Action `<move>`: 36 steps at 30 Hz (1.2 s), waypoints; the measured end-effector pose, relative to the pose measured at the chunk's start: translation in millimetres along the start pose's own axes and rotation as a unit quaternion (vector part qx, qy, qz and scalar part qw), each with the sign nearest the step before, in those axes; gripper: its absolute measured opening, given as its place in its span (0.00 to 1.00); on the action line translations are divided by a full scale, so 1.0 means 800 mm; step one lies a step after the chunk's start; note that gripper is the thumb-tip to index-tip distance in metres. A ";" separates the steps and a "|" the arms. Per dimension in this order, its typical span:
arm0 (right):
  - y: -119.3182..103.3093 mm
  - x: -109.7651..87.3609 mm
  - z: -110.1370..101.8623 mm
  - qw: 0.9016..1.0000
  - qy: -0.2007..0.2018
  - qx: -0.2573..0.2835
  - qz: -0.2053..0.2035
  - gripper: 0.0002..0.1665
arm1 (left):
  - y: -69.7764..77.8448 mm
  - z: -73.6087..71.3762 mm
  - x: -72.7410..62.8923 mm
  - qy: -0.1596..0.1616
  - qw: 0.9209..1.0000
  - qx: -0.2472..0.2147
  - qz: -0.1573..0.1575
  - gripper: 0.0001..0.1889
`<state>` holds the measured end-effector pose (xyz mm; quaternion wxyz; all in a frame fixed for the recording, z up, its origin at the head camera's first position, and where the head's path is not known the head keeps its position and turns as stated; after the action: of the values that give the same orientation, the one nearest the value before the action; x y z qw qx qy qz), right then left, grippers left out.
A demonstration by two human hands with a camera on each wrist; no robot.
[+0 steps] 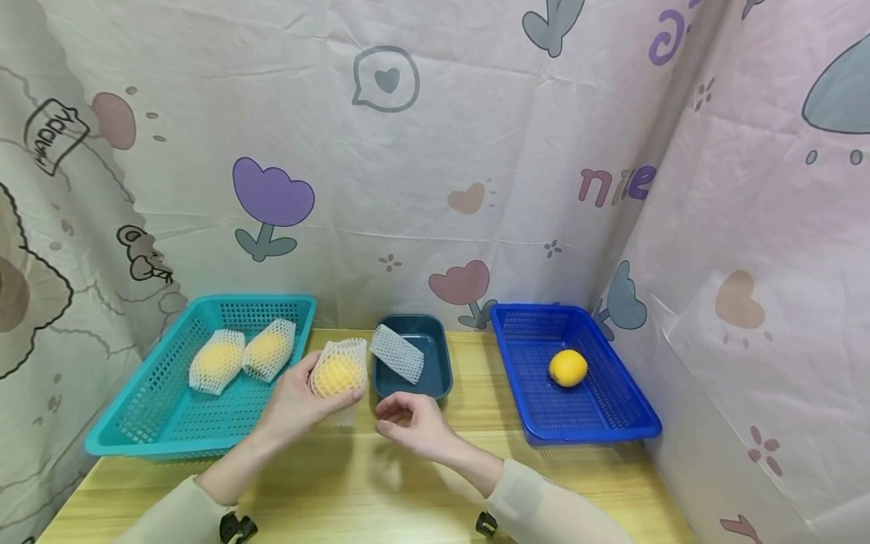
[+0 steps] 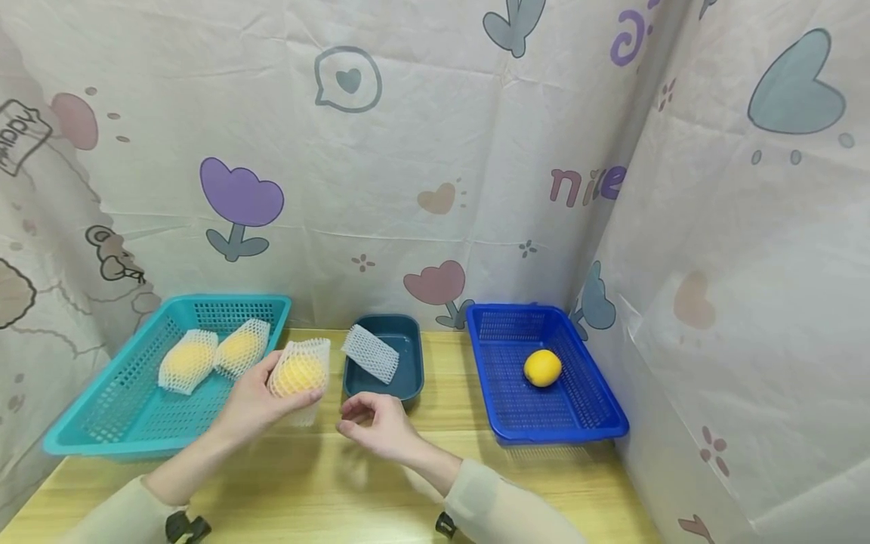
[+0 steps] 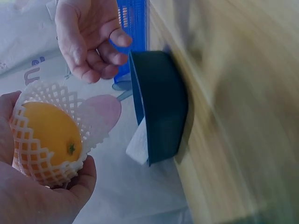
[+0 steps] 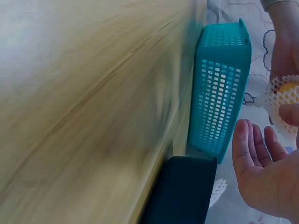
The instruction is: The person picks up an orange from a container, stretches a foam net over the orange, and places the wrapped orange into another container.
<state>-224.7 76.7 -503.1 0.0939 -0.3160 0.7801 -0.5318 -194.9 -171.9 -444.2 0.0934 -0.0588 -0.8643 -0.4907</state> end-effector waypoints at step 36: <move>-0.025 0.055 0.064 1.000 -0.013 -0.011 -0.020 0.13 | -0.076 -0.148 0.013 -0.034 0.968 0.248 0.011 0.46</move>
<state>-226.7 6.2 -498.5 0.0893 -0.3394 0.7782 -0.5208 -204.6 -304.4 -433.7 0.0815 -0.0601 -0.9608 -0.2580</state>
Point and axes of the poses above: each hand's wrist, its own x-axis towards the middle knuckle, its own z-axis out of the palm, y = z × x, the point moved 1 cm from there along x, towards the middle knuckle, and after that the axes turned 2 degrees about -y, right-handed, at the moved point
